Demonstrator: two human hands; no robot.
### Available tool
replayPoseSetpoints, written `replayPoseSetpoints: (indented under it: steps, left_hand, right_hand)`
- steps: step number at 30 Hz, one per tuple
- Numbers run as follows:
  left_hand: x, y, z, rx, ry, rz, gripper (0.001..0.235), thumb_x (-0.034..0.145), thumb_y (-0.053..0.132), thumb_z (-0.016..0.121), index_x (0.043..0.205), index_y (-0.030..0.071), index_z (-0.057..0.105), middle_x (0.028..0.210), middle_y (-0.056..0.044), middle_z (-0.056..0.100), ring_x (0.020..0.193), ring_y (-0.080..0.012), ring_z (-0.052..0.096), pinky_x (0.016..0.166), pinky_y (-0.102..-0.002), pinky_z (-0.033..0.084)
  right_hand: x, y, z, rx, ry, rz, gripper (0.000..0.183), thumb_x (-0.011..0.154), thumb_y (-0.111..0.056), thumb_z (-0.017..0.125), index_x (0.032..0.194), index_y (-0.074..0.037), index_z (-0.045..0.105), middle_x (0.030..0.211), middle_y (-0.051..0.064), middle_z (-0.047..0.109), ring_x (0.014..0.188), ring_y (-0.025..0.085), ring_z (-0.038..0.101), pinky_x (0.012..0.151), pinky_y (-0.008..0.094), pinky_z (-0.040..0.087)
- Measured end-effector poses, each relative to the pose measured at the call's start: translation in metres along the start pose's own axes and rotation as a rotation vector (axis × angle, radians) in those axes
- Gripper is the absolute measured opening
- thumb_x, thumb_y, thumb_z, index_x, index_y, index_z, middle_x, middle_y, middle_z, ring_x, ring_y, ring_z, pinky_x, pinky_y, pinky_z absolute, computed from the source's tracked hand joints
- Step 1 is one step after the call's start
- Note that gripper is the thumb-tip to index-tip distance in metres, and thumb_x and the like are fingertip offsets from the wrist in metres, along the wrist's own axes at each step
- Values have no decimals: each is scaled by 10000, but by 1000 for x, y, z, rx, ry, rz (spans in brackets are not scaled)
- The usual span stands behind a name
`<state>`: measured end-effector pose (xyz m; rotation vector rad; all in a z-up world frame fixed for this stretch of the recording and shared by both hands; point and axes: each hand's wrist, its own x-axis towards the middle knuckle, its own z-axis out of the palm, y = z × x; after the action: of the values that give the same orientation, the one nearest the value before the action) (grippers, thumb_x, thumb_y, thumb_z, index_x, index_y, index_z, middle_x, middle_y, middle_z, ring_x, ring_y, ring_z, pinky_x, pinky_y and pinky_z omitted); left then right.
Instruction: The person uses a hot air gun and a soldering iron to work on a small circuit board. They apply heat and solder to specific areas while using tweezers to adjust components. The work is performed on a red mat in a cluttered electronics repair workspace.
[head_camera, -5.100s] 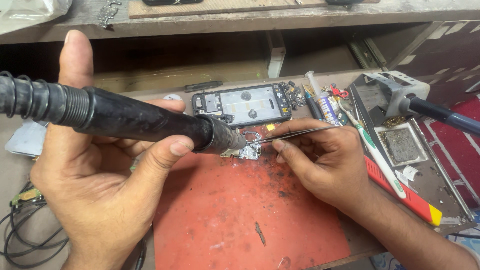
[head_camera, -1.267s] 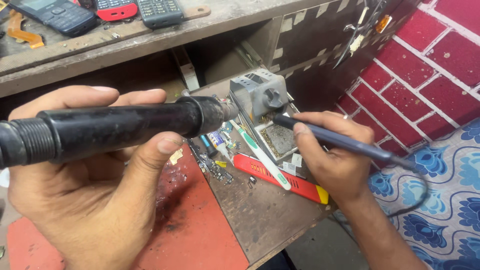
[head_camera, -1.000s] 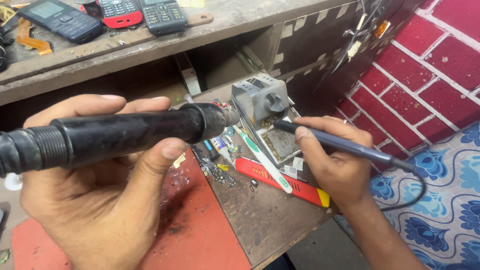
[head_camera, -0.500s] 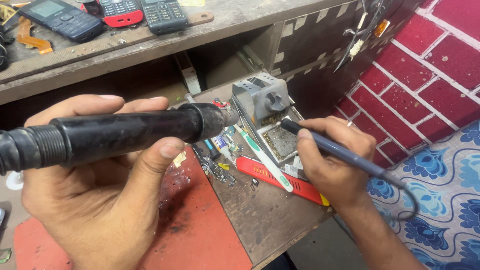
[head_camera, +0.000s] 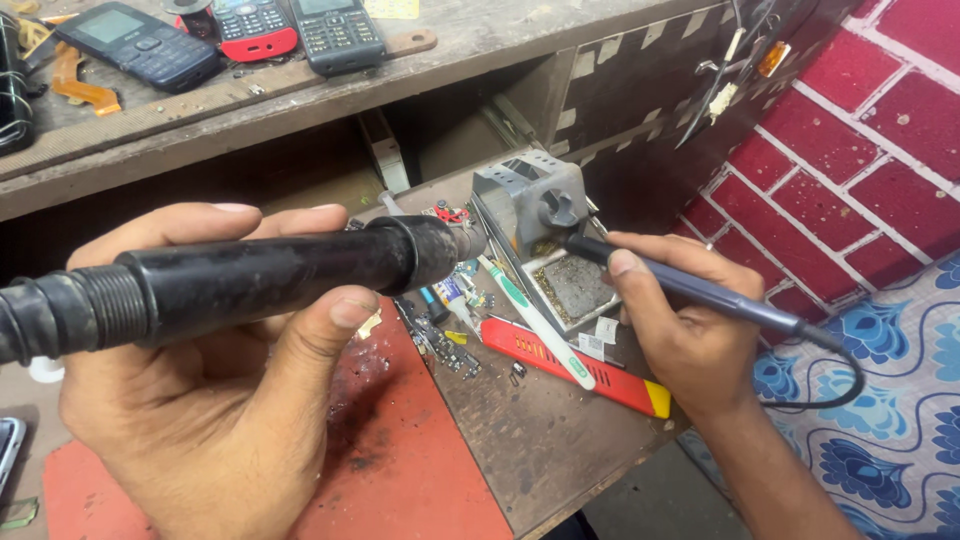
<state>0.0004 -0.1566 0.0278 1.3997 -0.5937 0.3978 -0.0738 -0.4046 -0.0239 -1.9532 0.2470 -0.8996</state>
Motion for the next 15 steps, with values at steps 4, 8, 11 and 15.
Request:
replayPoseSetpoints:
  steps: [4, 8, 11, 15]
  left_hand:
    - [-1, -1, 0, -5, -14, -5, 492, 942, -84, 818, 1296, -10, 486, 1191, -186, 715, 1142, -210, 757, 861, -229, 675]
    - [-4, 1, -1, 8, -16, 0, 480, 946, -86, 814, 1292, -17, 487, 1190, -175, 690, 1165, -217, 751, 909, -250, 695]
    - [-3, 1, -1, -2, -11, 3, 481, 952, -83, 818, 1293, -15, 486, 1191, -160, 687, 1163, -213, 749, 908, -246, 687]
    - [-3, 0, 0, -8, -11, 7, 477, 956, -85, 818, 1289, -18, 483, 1201, -135, 651, 1175, -215, 743, 931, -256, 696]
  right_hand:
    - [-1, 3, 1, -263, 37, -194, 147, 954, -45, 696, 1065, 25, 762, 785, 50, 715, 635, 63, 613, 559, 202, 444]
    - [-1, 3, -1, -38, 0, -65, 143, 968, -48, 673, 1064, 13, 761, 774, 45, 714, 618, 52, 614, 551, 194, 459]
    - [0, 5, 3, 26, 17, -4, 166, 971, -52, 678, 1106, 17, 745, 818, 37, 732, 627, 41, 622, 552, 180, 477]
    - [-2, 5, -1, -283, 40, -196, 114, 954, -2, 688, 1023, 42, 767, 744, 65, 687, 609, 92, 576, 549, 215, 410]
